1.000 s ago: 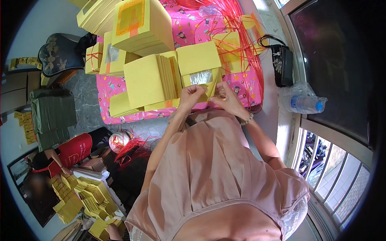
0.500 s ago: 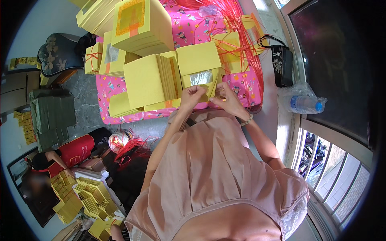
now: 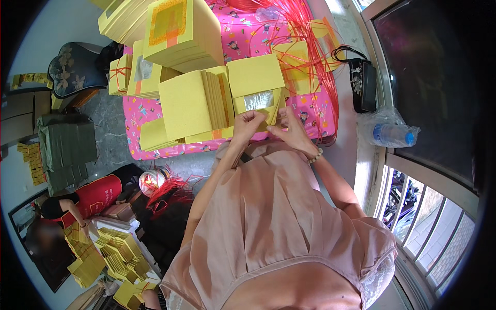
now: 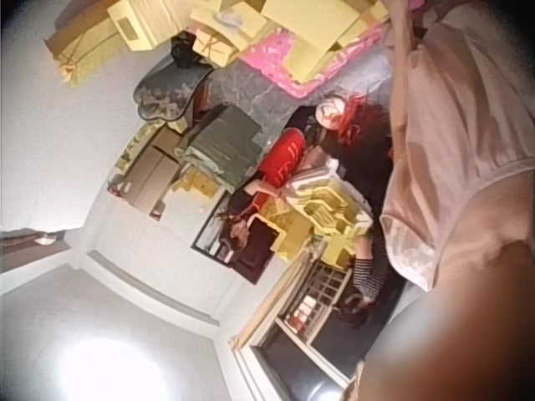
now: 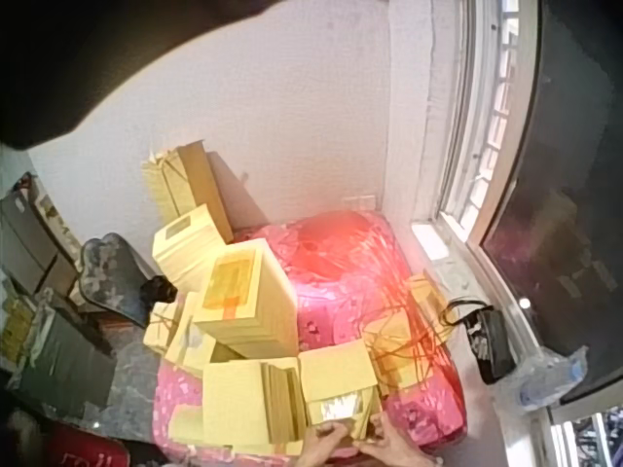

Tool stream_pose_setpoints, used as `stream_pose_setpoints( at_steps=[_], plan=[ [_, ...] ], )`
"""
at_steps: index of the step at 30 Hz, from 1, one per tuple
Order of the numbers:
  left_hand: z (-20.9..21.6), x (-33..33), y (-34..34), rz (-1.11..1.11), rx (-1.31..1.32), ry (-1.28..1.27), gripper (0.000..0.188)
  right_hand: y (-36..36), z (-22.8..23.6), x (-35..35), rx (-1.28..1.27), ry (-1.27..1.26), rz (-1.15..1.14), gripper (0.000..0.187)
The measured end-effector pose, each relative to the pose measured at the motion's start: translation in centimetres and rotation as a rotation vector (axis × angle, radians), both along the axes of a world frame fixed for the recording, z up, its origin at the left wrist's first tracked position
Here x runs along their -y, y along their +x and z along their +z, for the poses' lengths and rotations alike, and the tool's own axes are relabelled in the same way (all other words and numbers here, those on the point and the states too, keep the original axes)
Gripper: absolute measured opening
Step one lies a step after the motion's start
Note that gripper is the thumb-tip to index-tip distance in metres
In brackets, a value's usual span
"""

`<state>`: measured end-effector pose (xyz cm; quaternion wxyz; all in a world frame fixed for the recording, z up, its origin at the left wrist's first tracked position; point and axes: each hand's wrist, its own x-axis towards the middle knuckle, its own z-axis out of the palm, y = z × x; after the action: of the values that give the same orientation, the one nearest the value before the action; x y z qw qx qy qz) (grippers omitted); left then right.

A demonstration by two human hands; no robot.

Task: The recorder is stacking yellow paper sheets and binding them with red elastic bands.

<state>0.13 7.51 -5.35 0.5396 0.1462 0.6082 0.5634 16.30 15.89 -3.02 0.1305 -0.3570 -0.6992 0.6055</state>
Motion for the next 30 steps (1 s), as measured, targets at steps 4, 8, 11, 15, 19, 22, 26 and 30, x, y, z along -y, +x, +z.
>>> stream_pose_setpoints(
  at_steps=[4, 8, 11, 15, 19, 22, 26, 30],
  plan=[
    [-0.3, 0.0, 0.0, -0.011, -0.007, 0.014, 0.012, 0.1, 0.3, -0.2, 0.023, -0.009, 0.005, 0.054],
    [-0.3, 0.0, -0.1, -0.021, -0.026, 0.036, 0.013, 0.6, -0.3, -0.4, 0.049, 0.031, 0.025, 0.053],
    [-0.5, 0.0, 0.0, 0.012, -0.044, 0.067, 0.012, 1.1, -1.3, -0.6, 0.013, -0.023, 0.024, 0.052],
    [-1.6, 0.2, 0.4, 0.012, -0.088, 0.194, 0.01, 1.7, -2.4, -0.5, -0.063, 0.011, 0.036, 0.047],
    [-1.9, 0.3, 0.8, 0.009, -0.26, 0.233, 0.008, 1.6, -2.2, -0.4, -0.097, -0.051, 0.029, 0.038],
    [-0.8, 0.4, 0.9, -0.033, -0.335, 0.169, 0.011, 1.4, -2.4, -0.4, -0.087, -0.072, -0.02, 0.036],
    [-0.3, 0.8, 1.1, -0.035, -0.325, 0.139, 0.021, 0.5, -1.1, -0.1, -0.074, -0.058, -0.088, 0.04],
    [-1.2, 1.2, 1.1, -0.038, -0.428, 0.253, 0.024, 0.4, 0.1, -0.2, -0.051, -0.093, -0.036, 0.046]
  ],
)
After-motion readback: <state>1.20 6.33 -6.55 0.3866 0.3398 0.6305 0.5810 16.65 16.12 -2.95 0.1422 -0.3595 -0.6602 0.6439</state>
